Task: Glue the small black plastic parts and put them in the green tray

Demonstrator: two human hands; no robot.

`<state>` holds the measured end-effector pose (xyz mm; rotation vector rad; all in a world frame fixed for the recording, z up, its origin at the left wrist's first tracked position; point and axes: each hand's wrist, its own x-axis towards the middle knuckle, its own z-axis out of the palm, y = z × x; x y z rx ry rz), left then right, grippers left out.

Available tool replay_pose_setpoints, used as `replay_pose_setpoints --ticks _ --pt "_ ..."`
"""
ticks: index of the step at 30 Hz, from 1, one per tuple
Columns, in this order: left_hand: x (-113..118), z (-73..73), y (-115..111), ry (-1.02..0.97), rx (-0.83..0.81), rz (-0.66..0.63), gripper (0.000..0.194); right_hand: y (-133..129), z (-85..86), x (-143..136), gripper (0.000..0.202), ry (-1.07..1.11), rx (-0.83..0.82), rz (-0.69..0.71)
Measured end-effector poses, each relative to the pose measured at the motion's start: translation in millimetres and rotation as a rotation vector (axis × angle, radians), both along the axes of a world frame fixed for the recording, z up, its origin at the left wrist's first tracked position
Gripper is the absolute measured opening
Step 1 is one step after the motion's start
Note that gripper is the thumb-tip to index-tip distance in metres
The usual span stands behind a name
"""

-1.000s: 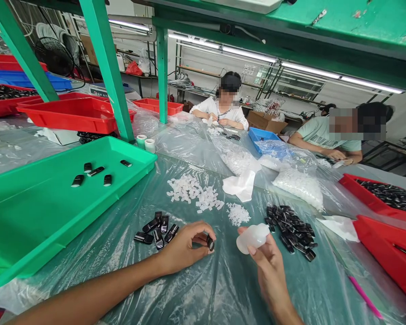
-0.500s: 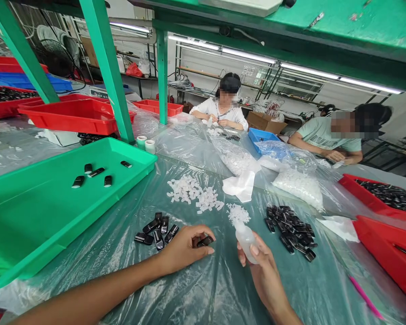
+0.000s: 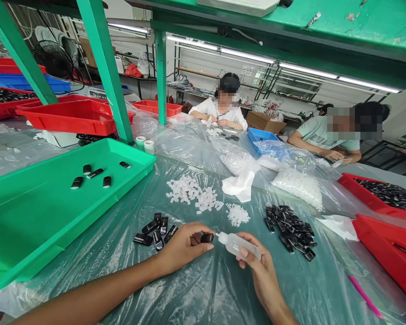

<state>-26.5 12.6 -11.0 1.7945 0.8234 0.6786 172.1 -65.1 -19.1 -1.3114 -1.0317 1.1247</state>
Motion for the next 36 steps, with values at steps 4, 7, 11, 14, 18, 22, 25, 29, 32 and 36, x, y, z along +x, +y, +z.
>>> replay_pose_setpoints --ticks 4,7,11,14,18,22,25,29,32,36 --pt "-0.2 0.3 -0.3 0.005 0.042 0.007 0.024 -1.7 5.3 -4.4 0.031 -0.092 0.013 0.016" --pt "-0.9 -0.6 -0.3 0.004 0.066 -0.005 0.023 -2.5 8.5 -7.7 0.03 -0.156 0.022 0.008" --pt "-1.3 -2.1 0.1 0.015 0.112 -0.015 0.02 -3.0 9.7 -9.3 0.029 -0.229 0.038 -0.005" --pt "-1.4 -2.6 -0.2 0.033 0.139 -0.017 0.02 -3.8 8.9 -9.0 0.029 -0.279 0.058 -0.02" --pt "-1.6 -2.2 -0.9 0.052 0.16 -0.026 0.022 -5.8 6.3 -7.9 0.027 -0.345 0.084 -0.034" --pt "-1.6 -1.8 -0.8 0.066 0.191 -0.03 0.022 -8.0 3.8 -7.6 0.026 -0.408 0.112 -0.051" --pt "-1.6 -2.5 -0.5 0.077 0.206 -0.038 0.022 -8.9 4.0 -8.1 0.026 -0.425 0.117 -0.06" --pt "-1.8 -3.7 -0.1 0.09 0.221 -0.045 0.024 -8.7 5.1 -8.1 0.026 -0.437 0.113 -0.065" --pt "-1.6 -4.0 0.0 0.074 0.203 -0.04 0.024 -8.6 4.9 -7.4 0.026 -0.439 0.12 -0.067" --pt "-1.2 -3.9 -0.1 0.043 0.165 -0.039 0.021 -9.0 4.6 -6.9 0.024 -0.42 0.121 -0.051"
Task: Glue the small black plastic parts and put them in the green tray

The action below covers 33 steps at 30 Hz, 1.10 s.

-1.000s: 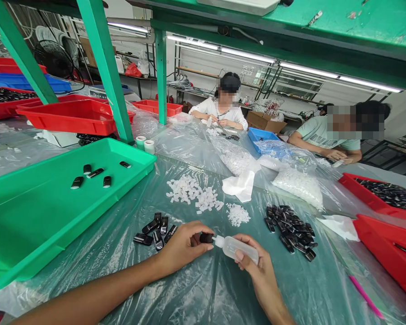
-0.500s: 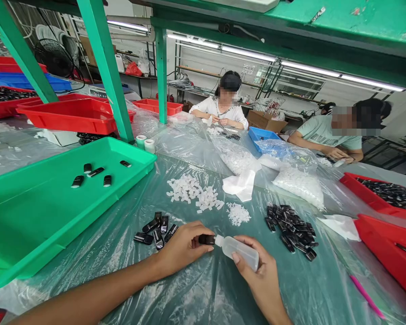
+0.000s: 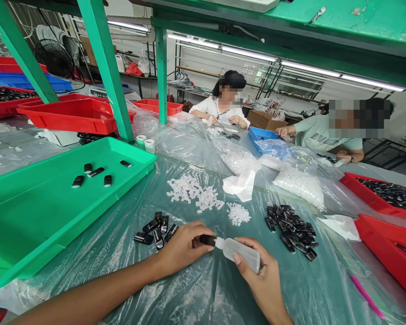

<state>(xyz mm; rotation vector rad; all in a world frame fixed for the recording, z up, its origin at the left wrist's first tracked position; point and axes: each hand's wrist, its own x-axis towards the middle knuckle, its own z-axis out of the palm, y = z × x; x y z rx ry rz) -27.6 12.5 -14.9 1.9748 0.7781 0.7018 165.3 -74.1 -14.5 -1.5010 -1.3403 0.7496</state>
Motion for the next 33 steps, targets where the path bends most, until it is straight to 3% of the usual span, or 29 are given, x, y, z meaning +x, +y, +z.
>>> replay_pose_setpoints --ticks 12,23,33 --pt "1.8 3.6 -1.0 -0.161 -0.216 -0.043 0.021 3.7 4.9 2.9 0.029 0.271 -0.044 0.008" --pt "0.6 2.8 1.2 -0.168 -0.149 -0.059 0.027 1.0 6.1 0.3 0.026 0.182 -0.061 0.068" --pt "-1.1 0.5 1.0 -0.001 0.039 -0.045 0.039 -0.7 2.4 -0.1 0.021 0.04 -0.044 0.123"
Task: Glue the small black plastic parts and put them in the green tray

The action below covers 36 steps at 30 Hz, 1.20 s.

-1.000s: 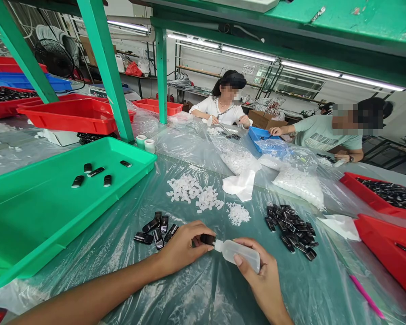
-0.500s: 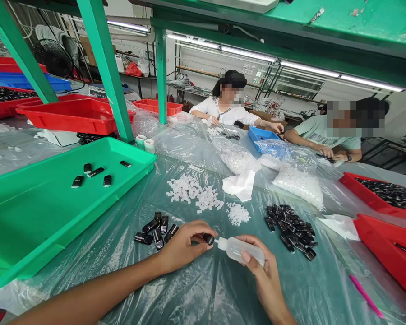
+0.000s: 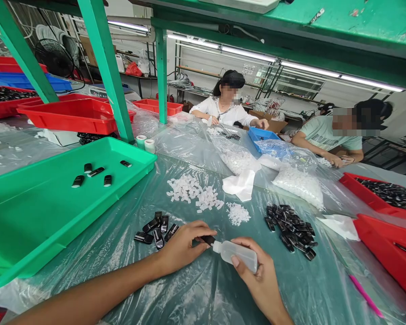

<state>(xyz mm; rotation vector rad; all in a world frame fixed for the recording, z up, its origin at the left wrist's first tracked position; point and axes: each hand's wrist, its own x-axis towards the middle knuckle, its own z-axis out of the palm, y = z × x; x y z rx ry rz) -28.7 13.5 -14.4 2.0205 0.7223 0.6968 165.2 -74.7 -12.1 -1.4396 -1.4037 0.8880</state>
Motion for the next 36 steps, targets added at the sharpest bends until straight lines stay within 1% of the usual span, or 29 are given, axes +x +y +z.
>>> replay_pose_setpoints --ticks 3,7,10,13,16,20,23,26,30,33,36 --pt "-0.3 -1.3 -0.5 0.04 0.041 0.001 0.04 0.3 1.4 1.2 0.02 -0.037 -0.008 0.015" --pt "0.8 -0.5 -0.6 0.011 -0.007 -0.011 0.036 1.4 4.8 3.5 0.022 -0.02 -0.017 -0.013" --pt "1.8 1.9 -0.1 -0.081 -0.116 -0.025 0.029 2.9 4.9 6.2 0.024 0.094 -0.021 -0.041" --pt "1.7 3.3 -0.1 -0.171 -0.236 -0.071 0.022 4.7 1.5 9.9 0.027 0.282 -0.012 -0.057" --pt "1.1 2.7 -0.9 -0.228 -0.3 -0.104 0.022 6.0 -3.2 14.3 0.032 0.432 -0.023 -0.09" --pt "1.8 1.6 -2.2 -0.253 -0.354 -0.098 0.021 6.7 -6.0 19.0 0.037 0.52 -0.012 -0.125" --pt "2.3 1.7 -2.9 -0.224 -0.343 -0.055 0.014 7.1 -4.6 19.5 0.036 0.542 -0.001 -0.117" --pt "1.5 1.0 -3.5 -0.128 -0.267 -0.012 0.007 7.9 -2.5 18.1 0.034 0.547 0.001 -0.101" --pt "0.5 -1.3 -3.2 -0.009 -0.141 0.054 0.013 8.7 -2.4 16.3 0.035 0.525 -0.013 -0.088" --pt "0.9 -1.8 -1.3 -0.008 -0.161 0.08 0.014 8.4 -3.5 15.2 0.034 0.485 -0.044 -0.081" --pt "1.4 -0.6 0.4 -0.007 -0.2 0.065 0.015 7.8 -2.5 13.0 0.032 0.389 -0.077 -0.056"
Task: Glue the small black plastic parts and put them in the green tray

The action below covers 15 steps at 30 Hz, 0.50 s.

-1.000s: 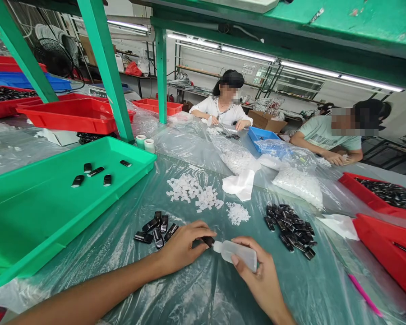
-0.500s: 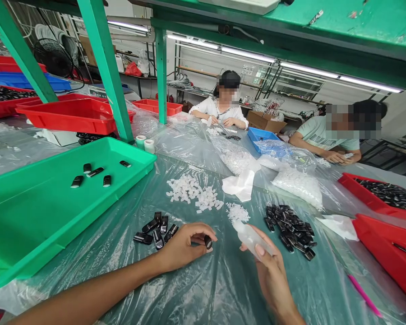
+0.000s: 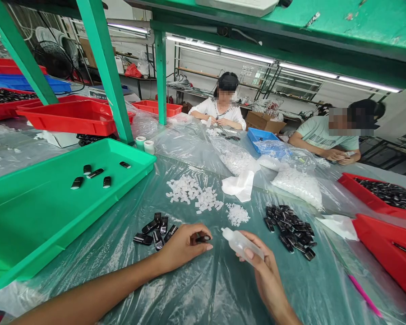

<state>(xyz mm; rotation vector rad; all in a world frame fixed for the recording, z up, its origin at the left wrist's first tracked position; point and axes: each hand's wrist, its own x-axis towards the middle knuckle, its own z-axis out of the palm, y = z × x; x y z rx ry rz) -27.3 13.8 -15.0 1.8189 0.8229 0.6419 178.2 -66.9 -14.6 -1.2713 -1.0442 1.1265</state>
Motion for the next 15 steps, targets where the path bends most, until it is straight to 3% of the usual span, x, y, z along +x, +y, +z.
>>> replay_pose_setpoints --ticks 5,10,15 --pt "0.1 0.7 0.1 -0.008 -0.075 -0.022 0.024 -1.4 4.6 -6.2 0.029 -0.106 -0.018 0.083" --pt "-0.9 -1.3 0.3 0.049 0.076 0.06 0.023 -1.8 7.7 -9.7 0.029 -0.201 -0.008 0.082" --pt "-1.6 -2.1 0.1 0.078 0.169 0.039 0.023 -1.3 9.6 -10.9 0.029 -0.29 -0.004 0.076"
